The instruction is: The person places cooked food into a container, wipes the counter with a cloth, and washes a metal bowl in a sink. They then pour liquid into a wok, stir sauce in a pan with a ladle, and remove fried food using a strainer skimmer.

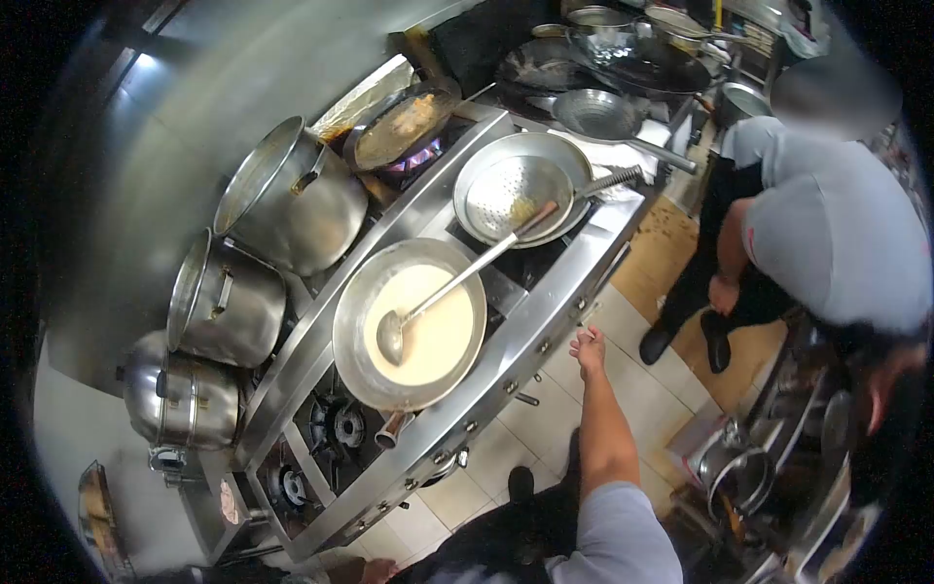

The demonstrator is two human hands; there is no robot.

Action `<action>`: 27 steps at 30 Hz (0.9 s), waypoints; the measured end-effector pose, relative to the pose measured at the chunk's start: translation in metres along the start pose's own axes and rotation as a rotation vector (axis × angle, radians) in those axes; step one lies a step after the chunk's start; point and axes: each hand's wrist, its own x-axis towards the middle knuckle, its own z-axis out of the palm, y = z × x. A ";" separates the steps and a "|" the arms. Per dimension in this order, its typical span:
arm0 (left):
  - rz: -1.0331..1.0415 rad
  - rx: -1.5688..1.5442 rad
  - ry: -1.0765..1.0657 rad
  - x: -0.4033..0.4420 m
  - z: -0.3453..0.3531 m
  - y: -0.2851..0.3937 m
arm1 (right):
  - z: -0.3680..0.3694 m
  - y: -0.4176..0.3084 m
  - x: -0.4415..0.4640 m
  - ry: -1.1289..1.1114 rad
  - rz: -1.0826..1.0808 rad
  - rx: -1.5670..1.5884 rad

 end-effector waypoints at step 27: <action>0.489 1.067 0.534 -0.049 0.166 -0.040 | 0.019 -0.025 0.130 -0.078 0.506 0.043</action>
